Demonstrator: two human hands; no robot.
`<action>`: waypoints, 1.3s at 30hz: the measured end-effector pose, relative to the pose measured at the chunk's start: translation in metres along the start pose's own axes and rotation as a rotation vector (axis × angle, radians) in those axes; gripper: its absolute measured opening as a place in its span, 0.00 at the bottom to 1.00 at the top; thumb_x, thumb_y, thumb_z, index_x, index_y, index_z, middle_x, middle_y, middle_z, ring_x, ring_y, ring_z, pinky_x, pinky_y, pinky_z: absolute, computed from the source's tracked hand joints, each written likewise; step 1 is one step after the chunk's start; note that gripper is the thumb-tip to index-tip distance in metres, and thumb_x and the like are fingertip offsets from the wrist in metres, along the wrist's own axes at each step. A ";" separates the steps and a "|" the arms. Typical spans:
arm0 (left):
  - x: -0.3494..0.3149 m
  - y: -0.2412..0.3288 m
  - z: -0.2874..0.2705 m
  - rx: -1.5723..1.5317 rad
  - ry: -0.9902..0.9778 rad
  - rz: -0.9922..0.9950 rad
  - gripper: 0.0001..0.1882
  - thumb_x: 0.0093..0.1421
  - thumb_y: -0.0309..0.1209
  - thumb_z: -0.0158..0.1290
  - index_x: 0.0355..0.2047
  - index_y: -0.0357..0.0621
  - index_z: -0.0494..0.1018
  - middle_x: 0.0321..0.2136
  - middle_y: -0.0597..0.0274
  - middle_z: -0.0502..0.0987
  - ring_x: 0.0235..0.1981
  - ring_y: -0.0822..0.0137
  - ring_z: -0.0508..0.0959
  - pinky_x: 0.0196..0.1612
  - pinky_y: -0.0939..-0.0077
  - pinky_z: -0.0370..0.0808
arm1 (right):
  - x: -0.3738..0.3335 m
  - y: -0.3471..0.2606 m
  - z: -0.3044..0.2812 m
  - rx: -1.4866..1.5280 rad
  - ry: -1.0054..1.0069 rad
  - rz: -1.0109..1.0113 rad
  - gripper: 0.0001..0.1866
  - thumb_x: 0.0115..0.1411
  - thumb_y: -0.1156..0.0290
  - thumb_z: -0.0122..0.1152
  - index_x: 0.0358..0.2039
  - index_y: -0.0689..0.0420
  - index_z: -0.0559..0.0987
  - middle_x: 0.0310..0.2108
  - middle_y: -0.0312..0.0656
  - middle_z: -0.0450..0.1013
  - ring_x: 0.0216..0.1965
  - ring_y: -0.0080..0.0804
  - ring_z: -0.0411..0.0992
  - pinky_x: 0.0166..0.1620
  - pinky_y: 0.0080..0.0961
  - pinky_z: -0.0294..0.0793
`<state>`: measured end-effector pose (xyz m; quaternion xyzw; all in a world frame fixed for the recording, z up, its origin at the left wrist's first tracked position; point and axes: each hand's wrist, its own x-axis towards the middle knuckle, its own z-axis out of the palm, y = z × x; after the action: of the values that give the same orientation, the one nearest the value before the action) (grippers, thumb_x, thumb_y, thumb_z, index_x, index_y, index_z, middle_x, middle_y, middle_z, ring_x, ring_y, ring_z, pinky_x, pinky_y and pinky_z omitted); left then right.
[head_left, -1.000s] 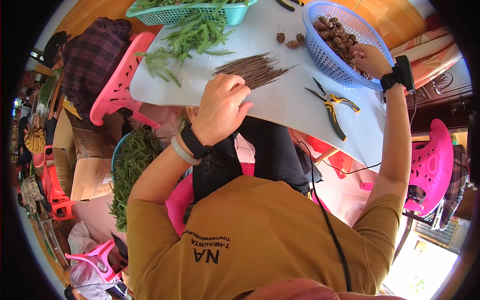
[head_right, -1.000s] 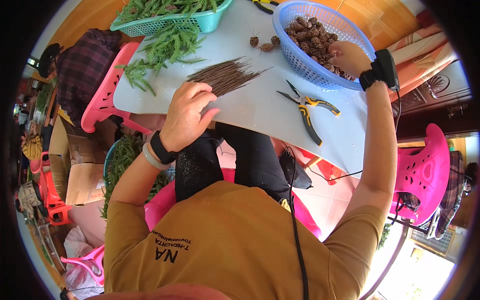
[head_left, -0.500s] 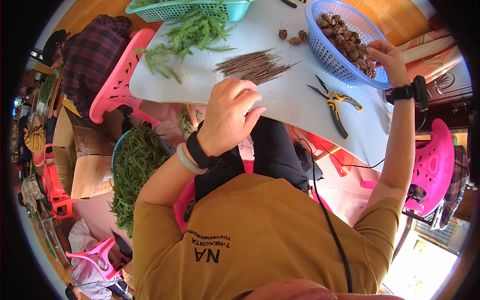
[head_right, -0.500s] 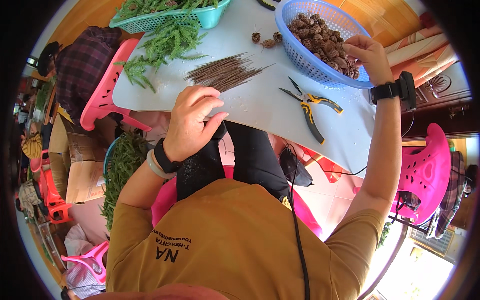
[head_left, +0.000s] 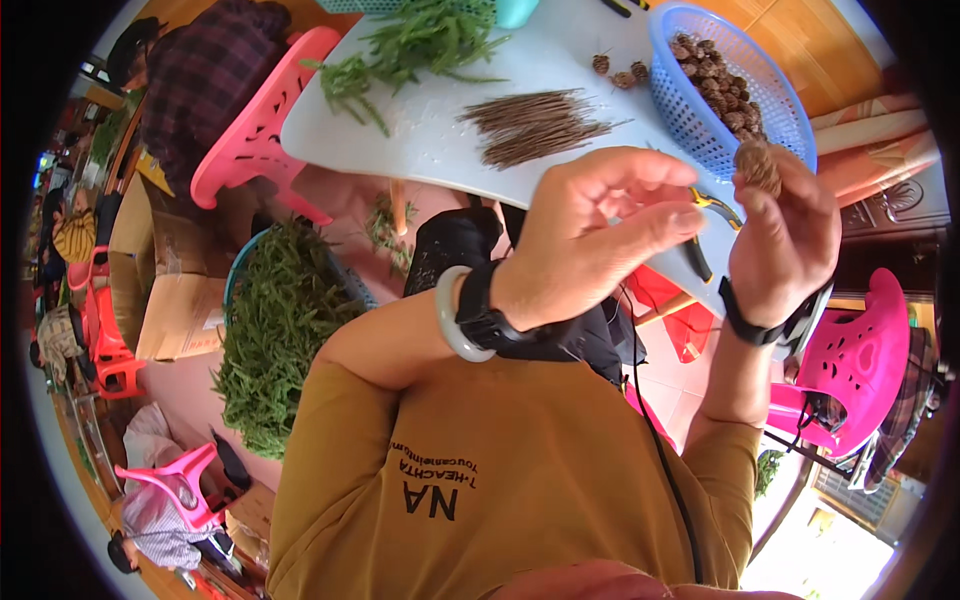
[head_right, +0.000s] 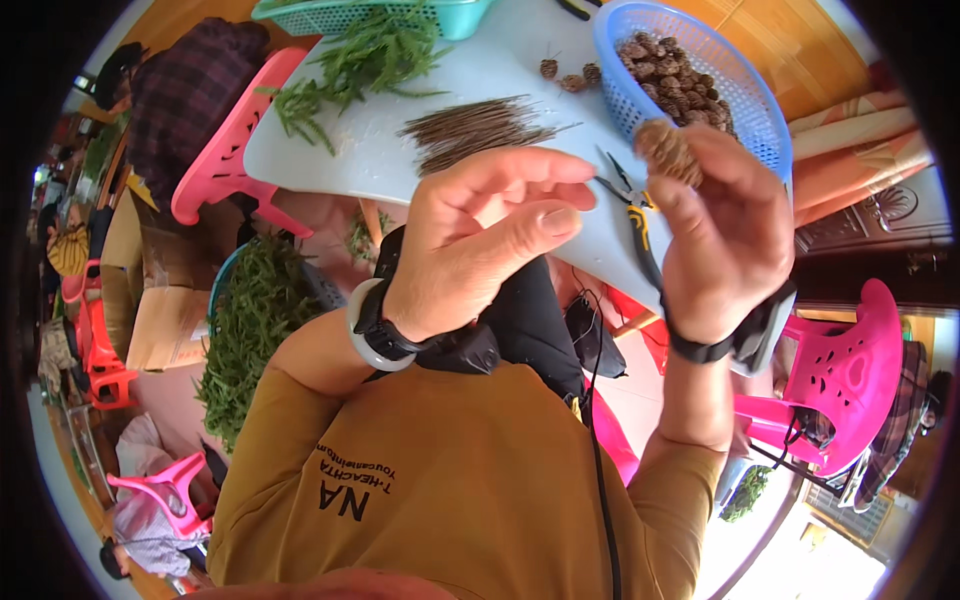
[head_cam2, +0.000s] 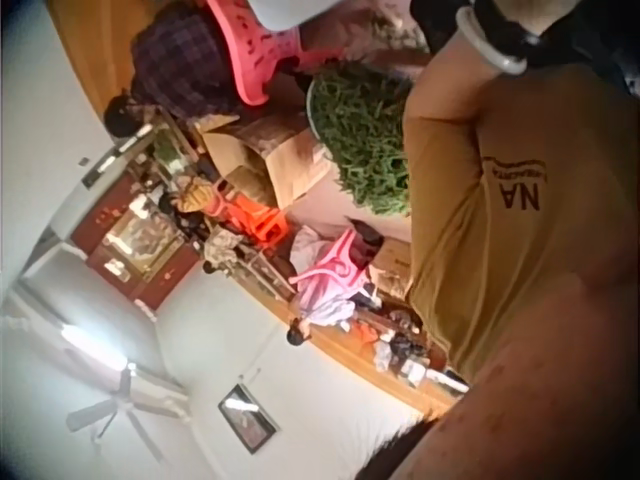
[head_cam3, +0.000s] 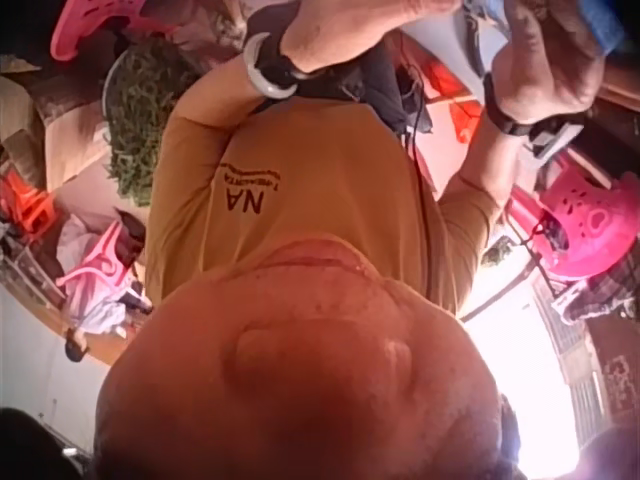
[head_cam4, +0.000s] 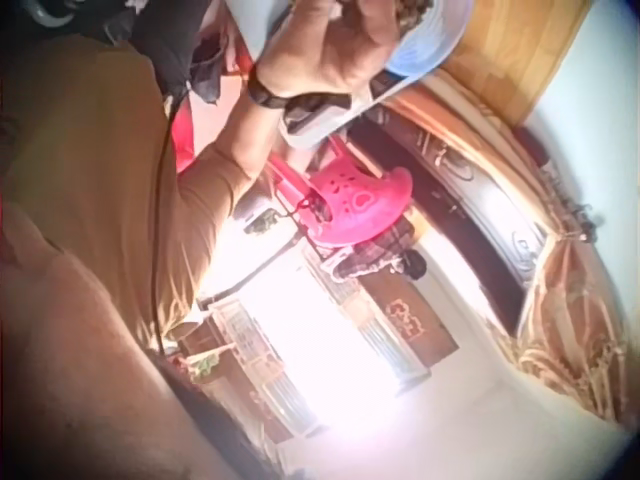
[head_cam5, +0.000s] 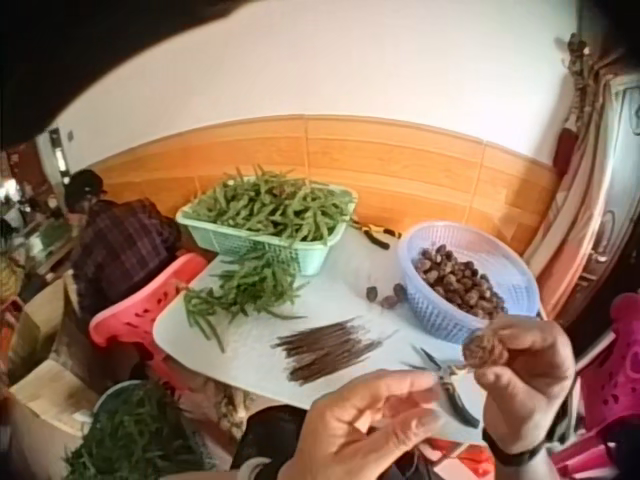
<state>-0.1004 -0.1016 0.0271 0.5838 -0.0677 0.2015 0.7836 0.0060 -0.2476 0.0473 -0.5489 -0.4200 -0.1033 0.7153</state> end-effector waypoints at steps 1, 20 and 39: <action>-0.001 0.005 0.004 -0.064 -0.008 -0.010 0.15 0.54 0.23 0.55 0.43 0.33 0.69 0.36 0.59 0.74 0.37 0.72 0.74 0.40 0.78 0.72 | -0.008 -0.003 0.011 -0.078 0.043 -0.091 0.17 0.46 0.88 0.60 0.39 0.68 0.71 0.38 0.49 0.71 0.33 0.35 0.73 0.41 0.25 0.72; -0.058 0.007 -0.033 -0.380 0.213 -0.018 0.12 0.52 0.20 0.56 0.38 0.33 0.69 0.31 0.58 0.74 0.28 0.73 0.74 0.31 0.78 0.75 | -0.038 0.012 0.054 -0.574 -0.300 0.003 0.11 0.43 0.81 0.63 0.30 0.63 0.74 0.31 0.47 0.72 0.26 0.29 0.71 0.27 0.22 0.70; -0.063 0.006 -0.058 -0.451 0.075 -0.327 0.14 0.51 0.20 0.56 0.39 0.34 0.69 0.33 0.59 0.73 0.31 0.73 0.74 0.32 0.78 0.77 | 0.015 0.130 0.066 -0.674 -0.836 0.295 0.10 0.42 0.75 0.63 0.27 0.59 0.74 0.29 0.35 0.68 0.29 0.23 0.64 0.33 0.19 0.65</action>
<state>-0.1673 -0.0604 -0.0069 0.3901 0.0132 0.0736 0.9177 0.0619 -0.1367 -0.0299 -0.7946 -0.5303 0.0960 0.2796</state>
